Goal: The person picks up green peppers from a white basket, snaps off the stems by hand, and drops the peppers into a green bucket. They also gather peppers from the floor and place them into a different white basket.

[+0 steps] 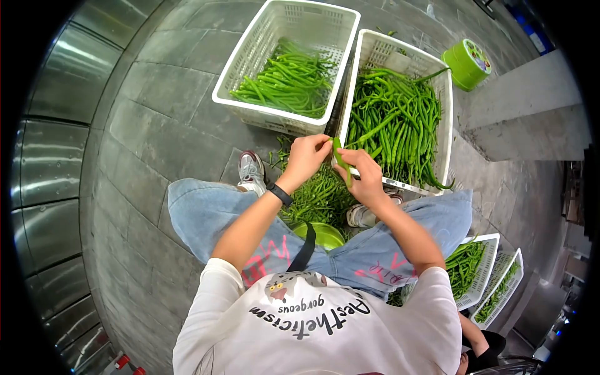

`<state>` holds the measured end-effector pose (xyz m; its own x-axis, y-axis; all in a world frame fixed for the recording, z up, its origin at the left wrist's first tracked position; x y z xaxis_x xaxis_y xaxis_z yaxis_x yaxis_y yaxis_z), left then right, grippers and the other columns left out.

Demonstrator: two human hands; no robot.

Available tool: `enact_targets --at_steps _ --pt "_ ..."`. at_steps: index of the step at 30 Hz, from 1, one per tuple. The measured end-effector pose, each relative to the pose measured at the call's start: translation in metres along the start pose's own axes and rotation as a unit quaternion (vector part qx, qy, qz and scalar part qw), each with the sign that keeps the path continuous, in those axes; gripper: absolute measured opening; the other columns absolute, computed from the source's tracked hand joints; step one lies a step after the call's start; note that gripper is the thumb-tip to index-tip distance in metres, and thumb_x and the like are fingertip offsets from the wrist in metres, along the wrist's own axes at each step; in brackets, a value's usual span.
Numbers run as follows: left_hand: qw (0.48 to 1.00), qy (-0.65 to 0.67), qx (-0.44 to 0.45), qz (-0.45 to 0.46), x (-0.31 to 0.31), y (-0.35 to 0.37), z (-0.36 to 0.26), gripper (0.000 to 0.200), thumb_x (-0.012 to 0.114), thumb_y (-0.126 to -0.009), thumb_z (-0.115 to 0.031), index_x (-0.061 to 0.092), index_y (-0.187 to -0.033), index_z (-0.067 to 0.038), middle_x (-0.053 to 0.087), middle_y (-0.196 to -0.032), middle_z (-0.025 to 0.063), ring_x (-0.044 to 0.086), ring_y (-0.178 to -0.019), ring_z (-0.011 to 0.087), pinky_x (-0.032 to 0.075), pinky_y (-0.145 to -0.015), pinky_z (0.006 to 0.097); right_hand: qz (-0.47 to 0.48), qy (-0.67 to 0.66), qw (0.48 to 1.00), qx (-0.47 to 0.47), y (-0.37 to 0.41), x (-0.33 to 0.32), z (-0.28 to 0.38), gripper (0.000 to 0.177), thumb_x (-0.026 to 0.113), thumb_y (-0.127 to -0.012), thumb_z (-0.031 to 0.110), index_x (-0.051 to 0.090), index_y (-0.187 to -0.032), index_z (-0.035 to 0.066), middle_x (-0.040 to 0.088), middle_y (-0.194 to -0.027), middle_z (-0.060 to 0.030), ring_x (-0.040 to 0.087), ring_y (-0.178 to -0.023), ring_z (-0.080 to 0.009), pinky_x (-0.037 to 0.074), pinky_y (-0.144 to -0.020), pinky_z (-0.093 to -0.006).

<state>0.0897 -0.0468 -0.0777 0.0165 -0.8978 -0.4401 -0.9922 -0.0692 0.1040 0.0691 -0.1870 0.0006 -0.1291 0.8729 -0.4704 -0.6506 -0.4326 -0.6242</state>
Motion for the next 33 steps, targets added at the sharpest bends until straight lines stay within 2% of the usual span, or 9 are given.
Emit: enact_targets --at_steps 2,4,8,11,15,23,26,29,33 --pt "0.998 0.003 0.052 -0.034 -0.006 -0.003 0.0 0.021 0.062 -0.085 -0.015 0.064 -0.1 0.001 0.068 -0.081 0.013 0.065 -0.07 0.0186 0.049 -0.063 0.0299 -0.032 -0.029 0.995 0.094 0.006 -0.005 -0.024 0.024 0.071 -0.075 0.0 0.059 -0.096 -0.001 0.065 -0.095 -0.0127 0.064 -0.078 -0.0241 0.051 -0.068 -0.0318" --pt "0.996 0.011 0.08 -0.047 -0.008 -0.002 -0.004 0.021 0.062 -0.085 -0.015 0.064 -0.099 0.0 0.067 -0.081 0.0133 0.065 -0.07 0.0209 0.049 -0.064 0.0309 -0.066 -0.193 0.932 0.299 0.016 -0.008 -0.063 0.019 0.065 -0.083 0.002 0.058 -0.1 -0.002 0.065 -0.097 -0.0099 0.063 -0.081 -0.0148 0.053 -0.074 -0.0286" --pt "0.995 -0.013 0.099 -0.027 -0.003 0.002 -0.015 0.019 0.063 -0.083 -0.015 0.064 -0.099 -0.004 0.065 -0.084 0.0129 0.062 -0.076 0.0257 0.048 -0.07 0.0335 -0.179 -0.44 0.771 0.424 0.036 -0.011 -0.114 0.018 0.062 -0.087 0.005 0.053 -0.102 0.0 0.063 -0.101 -0.0151 0.062 -0.082 -0.0166 0.053 -0.078 -0.0288" --pt "0.992 -0.059 0.114 0.005 0.001 0.009 -0.024 0.02 0.064 -0.082 -0.016 0.064 -0.098 -0.005 0.066 -0.09 0.0113 0.061 -0.087 0.027 0.047 -0.079 0.0352 -0.184 -0.565 0.657 0.465 0.046 -0.007 -0.128 0.019 0.061 -0.088 0.009 0.054 -0.104 0.001 0.061 -0.107 -0.0154 0.061 -0.085 -0.0181 0.052 -0.078 -0.0275" --pt "0.973 -0.161 0.158 0.05 0.009 0.019 -0.027 0.024 0.067 -0.078 -0.019 0.064 -0.097 -0.005 0.065 -0.095 0.0112 0.06 -0.09 0.0298 0.045 -0.086 0.039 -0.124 -0.621 0.658 0.408 0.027 -0.007 -0.103 0.023 0.06 -0.087 0.008 0.052 -0.108 0.003 0.057 -0.111 -0.0165 0.057 -0.085 -0.0167 0.05 -0.08 -0.0287" --pt "0.975 0.024 0.206 -0.078 -0.038 0.035 -0.09 0.031 0.071 -0.072 -0.005 0.062 -0.102 -0.002 0.064 -0.096 0.0088 0.062 -0.089 0.0215 0.049 -0.078 0.0311 -0.074 -0.644 0.65 0.397 0.025 0.003 -0.076 0.025 0.059 -0.087 0.007 0.05 -0.109 0.002 0.058 -0.108 -0.0162 0.056 -0.086 -0.0179 0.049 -0.08 -0.0287" --pt "0.967 0.008 0.251 -0.05 -0.043 0.044 -0.106 0.029 0.071 -0.072 -0.004 0.063 -0.1 -0.003 0.064 -0.095 0.0087 0.063 -0.089 0.0222 0.048 -0.081 0.0325 -0.054 -0.655 0.638 0.401 0.027 0.009 -0.072 0.025 0.059 -0.087 0.007 0.05 -0.11 0.001 0.059 -0.108 -0.0163 0.056 -0.087 -0.0179 0.049 -0.08 -0.0286" --pt "0.935 -0.062 0.335 -0.098 -0.046 0.054 -0.119 0.024 0.071 -0.07 -0.003 0.063 -0.092 -0.004 0.065 -0.087 0.0073 0.062 -0.083 0.0247 0.048 -0.085 0.0366 -0.045 -0.651 0.643 0.402 0.026 0.011 -0.066 0.025 0.059 -0.087 0.008 0.051 -0.11 0.001 0.059 -0.108 -0.0165 0.057 -0.088 -0.0178 0.048 -0.079 -0.0284" --pt "0.918 -0.131 0.35 -0.133 -0.045 0.057 -0.117 0.02 0.071 -0.068 -0.002 0.061 -0.085 -0.005 0.064 -0.081 0.0056 0.062 -0.079 0.0263 0.049 -0.086 0.0387 -0.029 -0.603 0.702 0.378 0.021 0.007 -0.062 0.025 0.06 -0.087 0.008 0.051 -0.109 0.001 0.06 -0.107 -0.0167 0.058 -0.09 -0.0183 0.049 -0.078 -0.0291"
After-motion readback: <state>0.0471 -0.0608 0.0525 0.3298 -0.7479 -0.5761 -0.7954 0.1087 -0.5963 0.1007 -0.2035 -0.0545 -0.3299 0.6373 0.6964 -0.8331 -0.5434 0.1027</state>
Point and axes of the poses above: each hand's wrist, its own y-axis away from the middle knuckle, its own x-axis out of the palm, z = x × y, the point moved 9 cm from there along -y, towards the middle knuckle
